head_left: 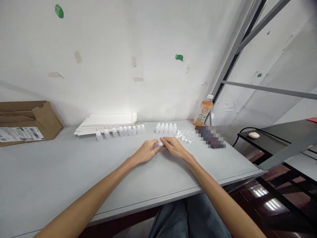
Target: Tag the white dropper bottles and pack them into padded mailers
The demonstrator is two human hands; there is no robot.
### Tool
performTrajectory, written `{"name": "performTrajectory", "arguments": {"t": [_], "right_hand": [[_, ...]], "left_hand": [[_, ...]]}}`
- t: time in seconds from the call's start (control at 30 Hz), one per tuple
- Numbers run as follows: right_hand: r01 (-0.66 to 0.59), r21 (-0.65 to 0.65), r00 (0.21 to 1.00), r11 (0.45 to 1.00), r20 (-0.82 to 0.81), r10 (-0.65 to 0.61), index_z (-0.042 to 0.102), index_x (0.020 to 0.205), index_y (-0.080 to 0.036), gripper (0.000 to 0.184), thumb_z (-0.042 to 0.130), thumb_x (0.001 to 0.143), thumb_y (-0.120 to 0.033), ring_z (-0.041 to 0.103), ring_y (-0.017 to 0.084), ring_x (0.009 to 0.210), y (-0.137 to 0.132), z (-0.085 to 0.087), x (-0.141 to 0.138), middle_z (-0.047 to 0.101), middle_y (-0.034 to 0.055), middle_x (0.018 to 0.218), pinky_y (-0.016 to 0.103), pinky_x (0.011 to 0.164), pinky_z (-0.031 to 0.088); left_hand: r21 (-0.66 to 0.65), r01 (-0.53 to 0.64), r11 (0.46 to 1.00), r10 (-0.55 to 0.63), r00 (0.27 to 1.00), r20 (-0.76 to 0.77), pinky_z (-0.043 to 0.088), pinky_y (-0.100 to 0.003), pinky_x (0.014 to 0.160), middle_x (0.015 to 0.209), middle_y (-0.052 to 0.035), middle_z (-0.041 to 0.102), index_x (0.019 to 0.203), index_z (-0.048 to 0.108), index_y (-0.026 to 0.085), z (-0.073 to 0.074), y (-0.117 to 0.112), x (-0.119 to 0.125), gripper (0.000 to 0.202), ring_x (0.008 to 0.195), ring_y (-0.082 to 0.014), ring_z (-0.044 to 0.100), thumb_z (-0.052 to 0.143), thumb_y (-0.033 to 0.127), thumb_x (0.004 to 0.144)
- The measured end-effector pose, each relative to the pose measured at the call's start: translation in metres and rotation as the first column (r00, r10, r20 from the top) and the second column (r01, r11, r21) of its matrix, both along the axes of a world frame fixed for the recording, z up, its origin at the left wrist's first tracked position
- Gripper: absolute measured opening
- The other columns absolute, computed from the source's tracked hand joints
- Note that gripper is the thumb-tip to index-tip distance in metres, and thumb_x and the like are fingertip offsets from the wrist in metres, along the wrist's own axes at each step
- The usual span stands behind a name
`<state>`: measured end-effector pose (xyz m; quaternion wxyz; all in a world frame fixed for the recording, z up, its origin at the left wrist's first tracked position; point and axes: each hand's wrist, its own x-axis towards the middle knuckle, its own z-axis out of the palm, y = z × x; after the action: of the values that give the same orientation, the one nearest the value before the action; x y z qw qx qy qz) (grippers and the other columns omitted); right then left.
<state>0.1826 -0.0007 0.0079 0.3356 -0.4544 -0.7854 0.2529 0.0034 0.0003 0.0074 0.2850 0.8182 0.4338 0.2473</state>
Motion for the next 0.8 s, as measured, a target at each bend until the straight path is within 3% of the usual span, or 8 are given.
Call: {"name": "performTrajectory", "arguments": {"t": [0.13, 0.2, 0.4, 0.8], "right_hand": [[-0.023, 0.033, 0.995, 0.999, -0.096, 0.026, 0.064, 0.087, -0.017, 0.022, 0.051, 0.088, -0.036, 0.058, 0.013, 0.068, -0.0021, 0.0021, 0.0009, 0.066, 0.0035, 0.081, 0.023, 0.055, 0.038], [-0.028, 0.01, 0.992, 1.0, -0.125, 0.029, 0.066, 0.092, -0.018, 0.019, 0.057, 0.082, -0.032, 0.061, 0.016, 0.077, -0.0024, 0.0025, 0.0017, 0.068, 0.0049, 0.089, 0.021, 0.053, 0.038], [-0.067, -0.103, 0.977, 0.992, -0.207, 0.045, 0.069, 0.091, -0.016, 0.027, 0.061, 0.081, -0.039, 0.061, 0.017, 0.076, 0.0005, -0.0009, 0.0049, 0.069, 0.007, 0.085, 0.023, 0.053, 0.042], [-0.035, -0.034, 0.995, 0.999, -0.095, 0.032, 0.065, 0.08, -0.015, 0.034, 0.052, 0.087, -0.046, 0.055, 0.014, 0.068, 0.001, -0.0025, 0.0036, 0.065, 0.0035, 0.074, 0.024, 0.057, 0.037]], "left_hand": [[-0.032, 0.004, 0.999, -0.002, 0.997, 0.072, 0.032, -0.026, 0.056, 0.065, 0.0017, 0.052, 0.072, 0.05, 0.018, -0.0019, 0.0031, -0.0006, 0.029, 0.061, -0.0141, 0.046, 0.044, 0.042, 0.087], [-0.053, -0.009, 0.999, 0.013, 0.997, 0.078, 0.031, -0.025, 0.055, 0.063, 0.0021, 0.05, 0.07, 0.048, 0.018, -0.0019, 0.0036, -0.0007, 0.03, 0.059, -0.0138, 0.045, 0.045, 0.043, 0.086], [-0.067, -0.02, 0.998, 0.025, 0.997, 0.07, 0.029, -0.025, 0.053, 0.06, 0.0024, 0.049, 0.071, 0.051, 0.018, -0.0004, 0.0023, -0.0006, 0.03, 0.057, -0.0133, 0.043, 0.044, 0.044, 0.085], [-0.038, -0.014, 0.999, 0.015, 1.0, 0.026, 0.029, -0.026, 0.055, 0.062, 0.0028, 0.049, 0.075, 0.053, 0.017, 0.0013, 0.0006, 0.0003, 0.023, 0.059, -0.0136, 0.043, 0.046, 0.037, 0.085]]}}
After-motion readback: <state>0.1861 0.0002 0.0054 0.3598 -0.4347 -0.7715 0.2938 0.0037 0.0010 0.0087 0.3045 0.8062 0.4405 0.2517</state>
